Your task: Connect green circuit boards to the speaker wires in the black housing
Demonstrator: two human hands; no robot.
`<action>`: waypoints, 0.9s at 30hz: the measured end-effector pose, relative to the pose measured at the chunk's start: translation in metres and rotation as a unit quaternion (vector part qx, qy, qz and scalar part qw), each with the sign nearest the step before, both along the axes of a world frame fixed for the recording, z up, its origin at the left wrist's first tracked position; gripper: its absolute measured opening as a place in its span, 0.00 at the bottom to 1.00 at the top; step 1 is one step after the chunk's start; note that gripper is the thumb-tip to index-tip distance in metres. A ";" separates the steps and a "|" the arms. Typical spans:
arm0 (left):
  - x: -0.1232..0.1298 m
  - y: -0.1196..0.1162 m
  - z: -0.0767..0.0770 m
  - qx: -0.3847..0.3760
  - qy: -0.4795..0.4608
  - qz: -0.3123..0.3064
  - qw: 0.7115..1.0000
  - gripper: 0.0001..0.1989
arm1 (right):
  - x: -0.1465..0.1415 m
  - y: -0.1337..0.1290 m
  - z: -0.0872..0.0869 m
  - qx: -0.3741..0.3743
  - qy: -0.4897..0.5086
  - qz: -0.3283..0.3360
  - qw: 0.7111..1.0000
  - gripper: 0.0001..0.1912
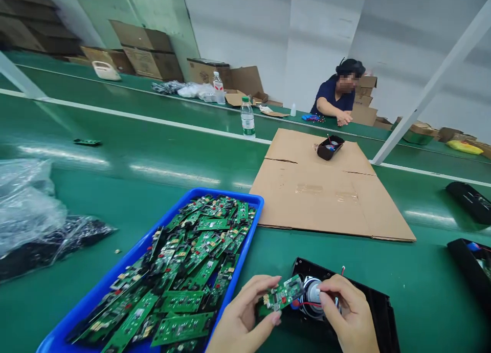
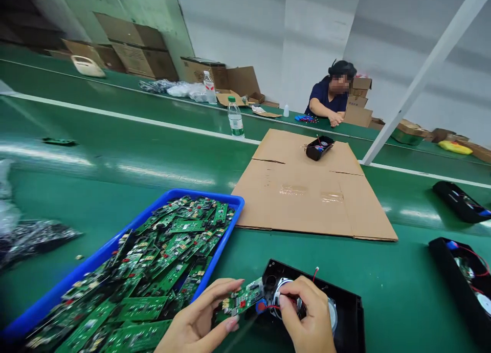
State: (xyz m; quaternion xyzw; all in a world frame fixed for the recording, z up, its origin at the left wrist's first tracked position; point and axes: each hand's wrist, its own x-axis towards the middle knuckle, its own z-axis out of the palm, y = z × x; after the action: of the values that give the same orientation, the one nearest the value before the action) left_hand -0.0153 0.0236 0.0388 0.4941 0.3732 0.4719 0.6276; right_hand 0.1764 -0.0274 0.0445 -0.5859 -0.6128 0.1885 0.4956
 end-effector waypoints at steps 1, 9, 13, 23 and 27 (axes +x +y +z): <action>0.001 0.001 -0.002 0.010 0.000 -0.005 1.000 0.16 | -0.001 0.001 0.001 0.008 -0.023 0.007 1.000 0.07; 0.009 -0.001 0.003 0.051 0.064 0.023 0.996 0.18 | -0.005 0.006 0.008 0.061 -0.110 0.015 0.992 0.05; 0.019 -0.004 0.012 0.017 0.047 0.085 0.995 0.15 | -0.003 0.009 0.008 0.102 -0.167 -0.015 0.981 0.05; 0.028 -0.007 0.010 -0.135 -0.050 0.029 0.989 0.11 | -0.027 0.017 0.013 0.200 -0.244 0.004 0.949 0.07; 0.031 -0.015 0.016 -0.097 0.011 0.065 0.993 0.06 | -0.037 0.023 0.015 0.242 -0.292 -0.006 0.925 0.08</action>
State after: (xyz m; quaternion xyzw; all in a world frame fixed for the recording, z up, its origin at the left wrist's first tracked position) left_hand 0.0156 0.0087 0.0543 0.4111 0.4550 0.4680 0.6364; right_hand 0.1391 -0.0043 0.0592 -0.4809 -0.7538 -0.1481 0.4226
